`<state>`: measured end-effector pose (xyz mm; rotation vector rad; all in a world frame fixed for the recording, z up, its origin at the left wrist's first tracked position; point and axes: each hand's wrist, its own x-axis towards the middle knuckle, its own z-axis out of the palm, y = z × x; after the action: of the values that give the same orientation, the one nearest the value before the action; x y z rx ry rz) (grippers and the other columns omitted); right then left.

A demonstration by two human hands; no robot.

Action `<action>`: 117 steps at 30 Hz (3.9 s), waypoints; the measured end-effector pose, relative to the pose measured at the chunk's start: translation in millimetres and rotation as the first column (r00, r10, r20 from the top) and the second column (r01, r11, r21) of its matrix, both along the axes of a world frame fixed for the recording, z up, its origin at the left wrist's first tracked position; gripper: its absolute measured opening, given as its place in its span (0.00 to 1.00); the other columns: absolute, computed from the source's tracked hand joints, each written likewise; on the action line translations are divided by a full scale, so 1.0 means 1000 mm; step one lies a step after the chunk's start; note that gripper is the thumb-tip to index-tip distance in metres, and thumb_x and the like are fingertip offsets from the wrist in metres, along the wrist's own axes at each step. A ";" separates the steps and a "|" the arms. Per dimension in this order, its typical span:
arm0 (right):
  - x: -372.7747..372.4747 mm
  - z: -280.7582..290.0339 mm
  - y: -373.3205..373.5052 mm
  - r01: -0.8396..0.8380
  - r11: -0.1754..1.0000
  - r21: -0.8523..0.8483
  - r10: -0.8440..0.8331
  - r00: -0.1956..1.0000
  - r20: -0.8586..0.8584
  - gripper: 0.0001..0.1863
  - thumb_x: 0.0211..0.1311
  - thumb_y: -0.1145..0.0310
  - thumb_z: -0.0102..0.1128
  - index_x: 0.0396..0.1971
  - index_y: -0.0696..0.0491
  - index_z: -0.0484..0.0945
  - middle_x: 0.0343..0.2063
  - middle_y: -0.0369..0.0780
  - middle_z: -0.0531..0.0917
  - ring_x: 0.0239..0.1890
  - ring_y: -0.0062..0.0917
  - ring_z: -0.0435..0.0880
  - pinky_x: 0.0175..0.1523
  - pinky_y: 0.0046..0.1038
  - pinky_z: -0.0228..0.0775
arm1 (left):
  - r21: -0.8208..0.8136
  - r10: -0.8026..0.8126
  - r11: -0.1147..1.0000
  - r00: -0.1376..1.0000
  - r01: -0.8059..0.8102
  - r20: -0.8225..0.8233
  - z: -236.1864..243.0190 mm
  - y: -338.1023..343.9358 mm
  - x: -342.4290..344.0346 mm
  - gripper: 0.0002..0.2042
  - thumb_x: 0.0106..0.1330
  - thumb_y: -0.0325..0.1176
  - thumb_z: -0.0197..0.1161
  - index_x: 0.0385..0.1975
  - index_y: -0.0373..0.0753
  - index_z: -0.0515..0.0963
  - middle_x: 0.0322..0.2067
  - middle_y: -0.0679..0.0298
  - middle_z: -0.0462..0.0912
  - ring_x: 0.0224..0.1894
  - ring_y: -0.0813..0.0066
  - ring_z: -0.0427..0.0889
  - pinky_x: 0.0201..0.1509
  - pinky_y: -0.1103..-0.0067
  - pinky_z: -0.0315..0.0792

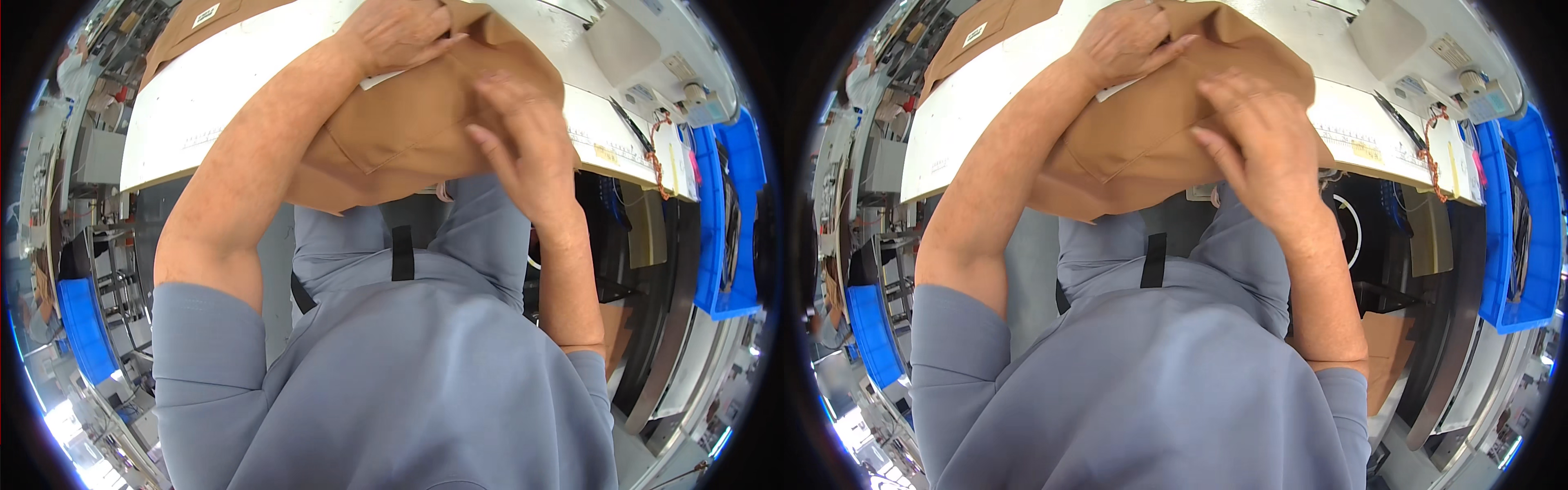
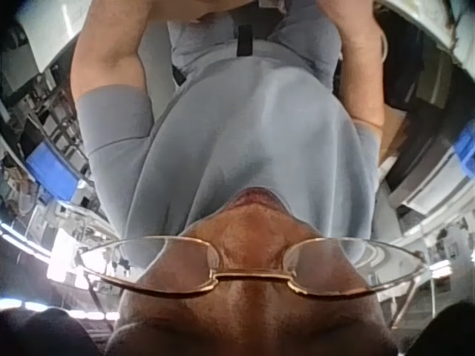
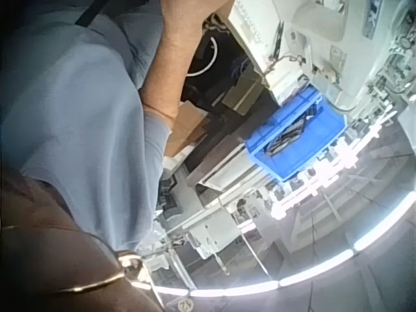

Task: Sew a pocket piece onto a leather panel using an industrial sewing machine and trim the threads.

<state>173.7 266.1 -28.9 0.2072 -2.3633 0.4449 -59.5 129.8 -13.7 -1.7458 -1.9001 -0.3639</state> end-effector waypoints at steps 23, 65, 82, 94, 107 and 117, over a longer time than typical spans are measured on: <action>0.001 -0.005 -0.010 0.097 0.972 0.213 -0.156 0.946 0.283 0.30 0.69 0.46 0.63 0.66 0.45 0.79 0.68 0.38 0.78 0.73 0.38 0.72 0.77 0.47 0.60 | -0.275 0.349 0.922 0.893 -0.273 0.285 -0.023 -0.107 0.021 0.30 0.80 0.56 0.48 0.76 0.47 0.66 0.75 0.60 0.68 0.79 0.62 0.61 0.83 0.56 0.47; 0.042 0.017 -0.026 0.155 0.942 0.297 -0.254 0.910 0.329 0.29 0.63 0.46 0.68 0.60 0.45 0.84 0.61 0.36 0.83 0.57 0.32 0.80 0.60 0.38 0.66 | 0.096 -0.520 0.729 -0.457 -0.678 0.722 -0.039 -0.135 0.178 0.20 0.69 0.28 0.71 0.58 0.32 0.77 0.56 0.58 0.83 0.61 0.70 0.80 0.66 0.70 0.73; -0.005 0.012 -0.016 -0.040 0.993 0.111 0.010 0.966 0.257 0.24 0.61 0.58 0.74 0.56 0.51 0.84 0.56 0.39 0.86 0.60 0.36 0.82 0.67 0.41 0.66 | 0.042 -0.504 0.684 -0.430 -0.728 0.749 -0.035 -0.156 0.168 0.16 0.70 0.27 0.68 0.54 0.27 0.79 0.50 0.54 0.86 0.52 0.70 0.86 0.58 0.72 0.80; 0.007 0.009 -0.015 0.040 0.989 0.141 -0.085 0.941 0.328 0.26 0.63 0.54 0.71 0.60 0.47 0.84 0.62 0.34 0.84 0.68 0.34 0.77 0.69 0.40 0.64 | 0.020 -0.493 0.671 -0.426 -0.741 0.759 -0.041 -0.162 0.166 0.15 0.70 0.26 0.67 0.53 0.25 0.80 0.50 0.53 0.86 0.50 0.70 0.87 0.56 0.72 0.81; 0.005 0.029 -0.017 0.031 0.991 0.128 -0.066 0.958 0.281 0.19 0.60 0.57 0.75 0.48 0.50 0.89 0.41 0.34 0.89 0.38 0.28 0.81 0.53 0.33 0.67 | 0.083 -0.466 0.666 -0.327 -0.741 0.822 -0.033 -0.166 0.163 0.14 0.70 0.27 0.70 0.52 0.28 0.81 0.44 0.57 0.88 0.46 0.75 0.87 0.52 0.76 0.82; -0.003 0.032 -0.011 0.018 0.984 -0.178 0.042 0.945 0.325 0.20 0.63 0.61 0.74 0.52 0.53 0.86 0.38 0.41 0.89 0.36 0.31 0.85 0.49 0.32 0.71 | 0.113 -0.188 0.878 -0.117 -0.465 0.975 0.027 -0.167 0.097 0.16 0.73 0.33 0.70 0.53 0.28 0.82 0.45 0.60 0.89 0.46 0.78 0.87 0.52 0.80 0.80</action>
<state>170.7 255.1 2.7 0.0666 -2.6273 0.7442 37.6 -37.4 13.0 -0.6104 -2.4460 -2.4814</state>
